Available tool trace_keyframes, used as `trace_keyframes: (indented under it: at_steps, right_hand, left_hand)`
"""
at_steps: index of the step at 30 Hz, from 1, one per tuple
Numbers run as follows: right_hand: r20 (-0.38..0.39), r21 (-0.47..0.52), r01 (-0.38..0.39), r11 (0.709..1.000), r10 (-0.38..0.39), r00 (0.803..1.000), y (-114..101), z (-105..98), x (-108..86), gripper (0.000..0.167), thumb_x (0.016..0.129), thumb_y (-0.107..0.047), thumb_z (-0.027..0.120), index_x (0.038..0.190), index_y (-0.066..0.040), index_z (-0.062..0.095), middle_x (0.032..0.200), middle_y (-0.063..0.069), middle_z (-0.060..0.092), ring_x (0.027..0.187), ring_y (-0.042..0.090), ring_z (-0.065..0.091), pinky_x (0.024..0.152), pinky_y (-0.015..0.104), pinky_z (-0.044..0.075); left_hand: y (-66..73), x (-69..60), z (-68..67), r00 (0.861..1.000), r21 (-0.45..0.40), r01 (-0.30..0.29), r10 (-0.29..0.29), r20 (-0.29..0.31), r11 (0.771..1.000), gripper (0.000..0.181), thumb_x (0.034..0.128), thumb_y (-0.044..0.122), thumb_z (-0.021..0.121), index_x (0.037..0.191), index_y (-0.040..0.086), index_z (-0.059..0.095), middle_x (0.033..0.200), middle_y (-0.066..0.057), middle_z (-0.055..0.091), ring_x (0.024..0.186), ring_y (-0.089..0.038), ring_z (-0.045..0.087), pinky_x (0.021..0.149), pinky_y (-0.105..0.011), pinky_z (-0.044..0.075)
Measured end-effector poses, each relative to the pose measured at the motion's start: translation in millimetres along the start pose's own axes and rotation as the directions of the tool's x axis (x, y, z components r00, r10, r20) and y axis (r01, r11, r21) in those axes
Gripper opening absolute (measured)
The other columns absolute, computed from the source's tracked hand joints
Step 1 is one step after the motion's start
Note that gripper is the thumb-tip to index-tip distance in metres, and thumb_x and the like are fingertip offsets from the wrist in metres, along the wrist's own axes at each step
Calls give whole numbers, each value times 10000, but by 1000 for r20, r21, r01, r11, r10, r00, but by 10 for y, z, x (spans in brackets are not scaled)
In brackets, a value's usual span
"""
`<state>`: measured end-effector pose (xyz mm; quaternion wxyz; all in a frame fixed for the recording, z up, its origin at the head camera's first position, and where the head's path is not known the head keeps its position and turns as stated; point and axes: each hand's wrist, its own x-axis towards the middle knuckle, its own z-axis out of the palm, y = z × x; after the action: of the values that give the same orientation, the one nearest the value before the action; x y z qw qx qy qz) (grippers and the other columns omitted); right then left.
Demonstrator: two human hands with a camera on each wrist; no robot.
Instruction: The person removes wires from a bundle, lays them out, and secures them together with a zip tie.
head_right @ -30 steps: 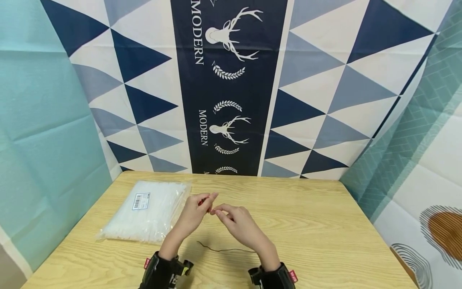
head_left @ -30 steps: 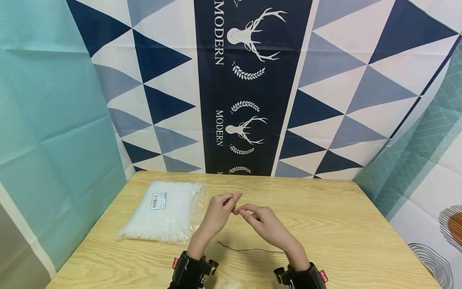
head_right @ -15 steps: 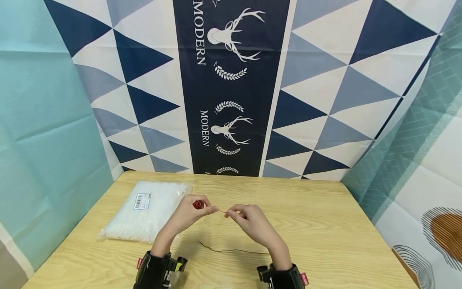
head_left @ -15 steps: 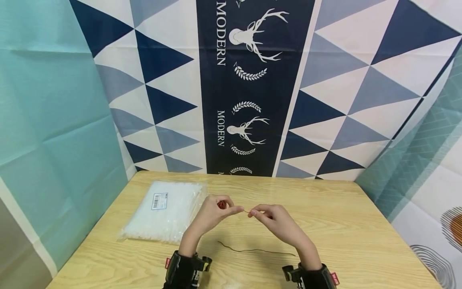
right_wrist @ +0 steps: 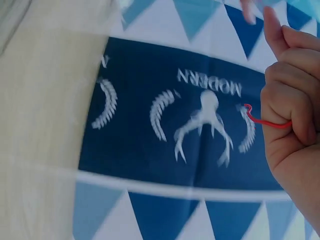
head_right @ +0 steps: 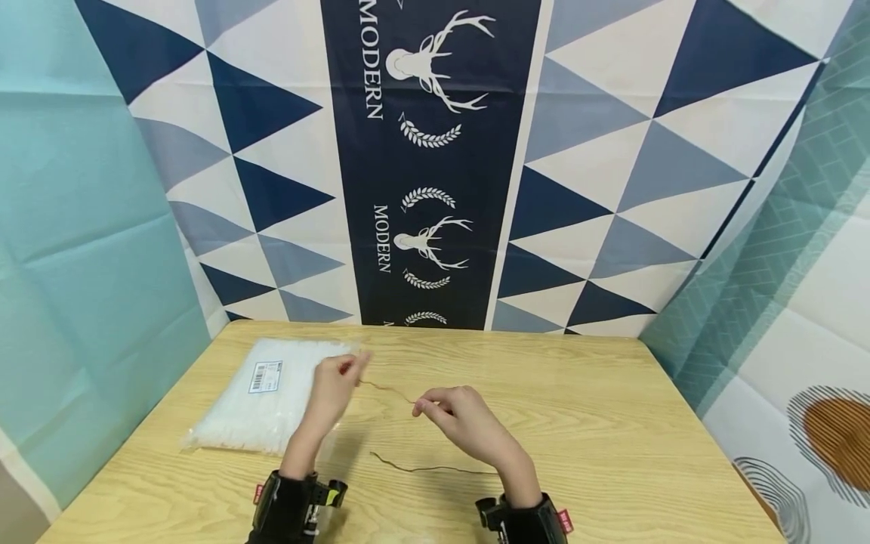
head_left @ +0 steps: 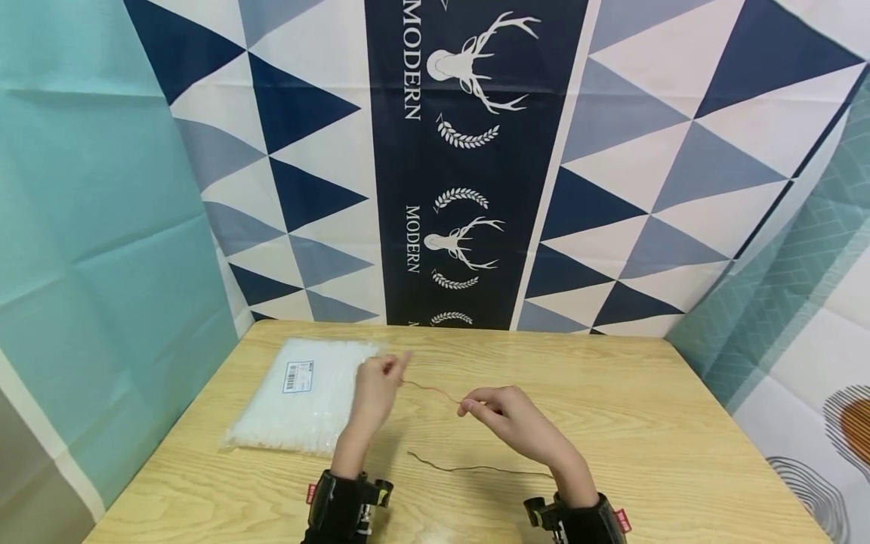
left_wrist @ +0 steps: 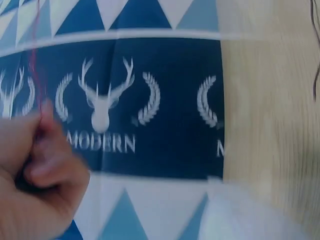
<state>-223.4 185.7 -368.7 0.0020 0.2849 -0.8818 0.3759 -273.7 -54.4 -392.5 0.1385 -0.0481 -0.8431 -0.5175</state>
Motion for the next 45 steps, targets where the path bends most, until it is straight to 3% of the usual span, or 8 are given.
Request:
trace_keyframes:
  at_steps: [5, 15, 18, 21, 26, 29, 36, 45]
  right_hand:
    - [-60, 24, -80, 997, 81, 995, 45, -160, -121, 243, 1015, -294, 482, 992, -193, 702, 552, -90, 304, 501, 1, 205, 506, 219, 271]
    - [-72, 16, -121, 993, 122, 990, 124, -196, -66, 254, 1009, -336, 487, 982, -203, 702, 529, -92, 255, 478, 22, 206, 519, 216, 279]
    - [-96, 5, -129, 992, 129, 987, 139, -226, -69, 237, 1008, -319, 494, 977, -208, 702, 526, -87, 253, 475, 29, 203, 530, 224, 280]
    - [-92, 1, -122, 992, 122, 988, 143, -240, -63, 239, 1008, -309, 496, 984, -195, 705, 528, -86, 260, 482, 27, 212, 532, 225, 283]
    - [-67, 7, -111, 994, 112, 992, 158, -207, -66, 251, 1005, -309, 501, 984, -166, 706, 532, -82, 285, 487, 22, 232, 510, 222, 279]
    - [-58, 19, -107, 994, 108, 993, 176, -174, -80, 257, 1003, -320, 502, 977, -165, 706, 528, -79, 284, 479, 25, 224, 499, 218, 272]
    - [-52, 34, -98, 995, 99, 994, 179, -136, -74, 281, 1002, -349, 494, 995, -163, 705, 530, -75, 274, 477, 34, 214, 498, 230, 269]
    - [-53, 21, -110, 994, 111, 992, 202, -136, -78, 272, 1005, -330, 495, 986, -161, 707, 533, -78, 274, 482, 37, 212, 500, 223, 264]
  left_hand:
    - [-115, 9, -217, 986, 13, 42, -39, -162, 999, 555, 974, 353, 556, 512, 112, 364, 420, 72, 288, 402, -104, 238, 417, -193, 202]
    - [-204, 143, 36, 992, 97, -19, 6, 127, 995, 516, 949, 462, 558, 586, 138, 387, 511, 40, 298, 458, -123, 263, 480, -230, 254]
    - [-201, 268, 173, 962, 253, -64, -8, 275, 965, 438, 996, 453, 464, 747, 99, 533, 642, -34, 473, 554, -175, 433, 542, -294, 378]
    - [-223, 389, 260, 912, 390, -87, -84, 401, 917, 494, 1042, 394, 321, 1199, 1, 576, 1148, -170, 626, 1040, -305, 615, 884, -433, 496]
    - [-378, 496, 297, 823, 526, -116, -215, 526, 843, 544, 1069, 272, 245, 1486, -76, 222, 1577, -260, 184, 1484, -389, 156, 1213, -478, 164]
    - [-473, 494, 293, 803, 534, -106, -244, 543, 839, 543, 1061, 240, 336, 1483, -82, 225, 1567, -293, 173, 1477, -405, 152, 1201, -492, 188]
    - [-619, 469, 263, 818, 537, -137, -210, 535, 832, 149, 990, 179, 538, 951, 46, 484, 1297, -284, 431, 968, -288, 504, 801, -377, 393]
    - [-498, 500, 237, 838, 495, -155, -151, 524, 855, 234, 944, 133, 612, 1130, -4, 576, 1001, -132, 568, 796, -186, 472, 715, -322, 414]
